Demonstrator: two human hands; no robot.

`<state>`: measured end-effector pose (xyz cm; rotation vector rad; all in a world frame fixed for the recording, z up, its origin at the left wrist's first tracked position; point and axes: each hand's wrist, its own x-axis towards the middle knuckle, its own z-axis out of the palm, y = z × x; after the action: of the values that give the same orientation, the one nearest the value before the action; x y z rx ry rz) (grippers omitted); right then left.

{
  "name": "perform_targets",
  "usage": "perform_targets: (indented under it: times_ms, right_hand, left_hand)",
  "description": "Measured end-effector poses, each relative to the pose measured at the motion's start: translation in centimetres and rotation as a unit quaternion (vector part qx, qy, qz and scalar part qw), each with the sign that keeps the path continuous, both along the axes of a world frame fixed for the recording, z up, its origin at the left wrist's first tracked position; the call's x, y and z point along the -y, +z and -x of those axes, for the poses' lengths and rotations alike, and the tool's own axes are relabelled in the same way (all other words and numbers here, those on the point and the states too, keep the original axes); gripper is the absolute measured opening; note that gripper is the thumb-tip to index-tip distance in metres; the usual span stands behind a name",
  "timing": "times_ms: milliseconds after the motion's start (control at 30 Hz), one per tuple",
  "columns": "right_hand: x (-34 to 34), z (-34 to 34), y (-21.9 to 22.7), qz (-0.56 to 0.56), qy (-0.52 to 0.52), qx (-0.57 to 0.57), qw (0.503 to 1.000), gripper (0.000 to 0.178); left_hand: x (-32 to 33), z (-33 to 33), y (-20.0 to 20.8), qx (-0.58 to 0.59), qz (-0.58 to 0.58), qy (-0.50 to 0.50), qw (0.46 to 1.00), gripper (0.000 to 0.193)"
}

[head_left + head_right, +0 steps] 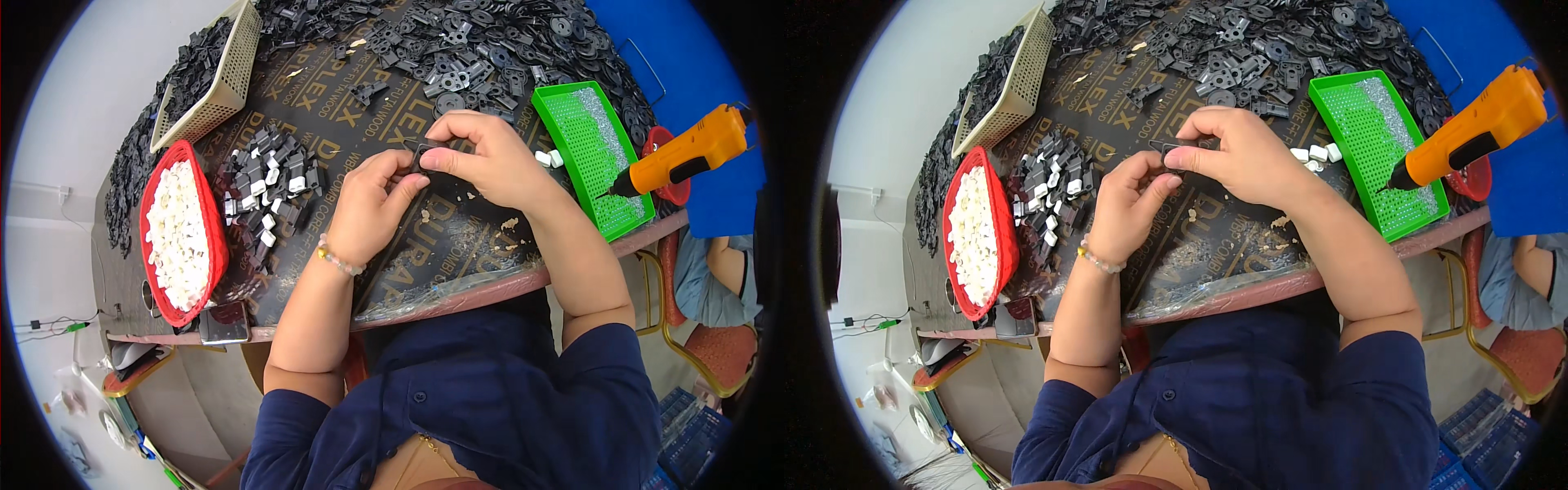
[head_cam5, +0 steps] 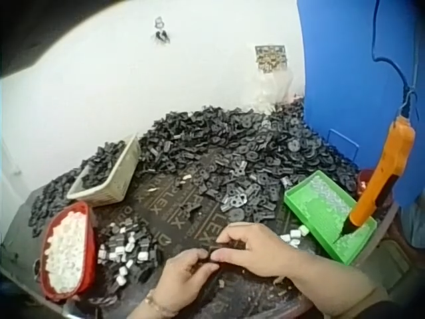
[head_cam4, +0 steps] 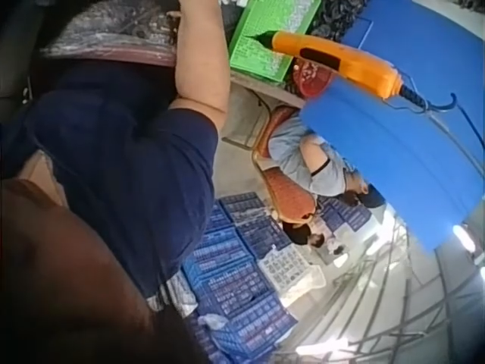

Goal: Assembling small plastic toy components at a workbench.

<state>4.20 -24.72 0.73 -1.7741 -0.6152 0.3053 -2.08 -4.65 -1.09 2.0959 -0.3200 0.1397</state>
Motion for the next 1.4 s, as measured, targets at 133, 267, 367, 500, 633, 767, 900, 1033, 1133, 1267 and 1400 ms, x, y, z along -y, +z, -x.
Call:
perform_targets:
  times_ms: [133,267,367,500,633,767,900,1033,1133,1267,1400]
  right_hand:
    - [0.7,-0.3,0.3,-0.036,0.016,-0.092,0.995,0.016]
    - [2.9,-1.3,1.9,0.016,-0.026,-0.051,0.998,0.02]
    - [5.9,-1.9,2.6,0.315,-0.147,0.107,0.932,0.019]
    - [6.4,-2.0,-0.4,0.507,-0.115,0.142,0.842,0.019]
    - [4.5,-1.9,-1.4,0.469,-0.106,0.234,0.845,0.014]
    - [1.1,-1.0,-0.6,0.166,-0.122,0.126,0.97,0.014]
    - [-0.1,-0.3,-0.8,0.053,-0.063,0.009,0.997,0.015]
    - [-0.8,0.0,-1.0,-0.061,-0.038,-0.121,0.99,0.019]
    - [-1.7,0.5,-1.5,-0.203,-0.031,-0.177,0.963,0.023]
    - [-2.8,0.6,-2.5,-0.286,-0.074,-0.215,0.931,0.027]
    - [-2.7,0.6,-3.1,-0.267,-0.049,-0.235,0.933,0.028]
  left_hand:
    - [1.0,0.4,0.1,0.038,0.019,0.008,0.999,0.019]
    - [1.0,0.8,0.3,-0.044,0.077,0.02,0.996,0.016]
    - [0.8,0.4,-0.3,-0.103,0.236,0.023,0.966,0.013]
    - [-0.1,-1.0,-1.2,-0.146,0.491,0.02,0.859,0.01]
    - [-1.1,-1.6,-0.9,-0.21,0.586,0.044,0.782,0.009]
    - [-1.7,-1.7,-1.8,-0.2,0.613,0.006,0.764,0.023]
    - [-1.1,-1.4,-1.1,-0.183,0.605,0.017,0.775,0.042]
    - [-0.5,-1.4,-1.1,-0.177,0.57,0.055,0.8,0.045]
    - [-0.4,-1.4,-1.7,-0.172,0.559,0.048,0.809,0.042]
    - [0.2,-1.4,-1.9,-0.172,0.562,0.054,0.807,0.038]
    - [0.3,-1.5,-2.5,-0.128,0.535,0.079,0.832,0.037]
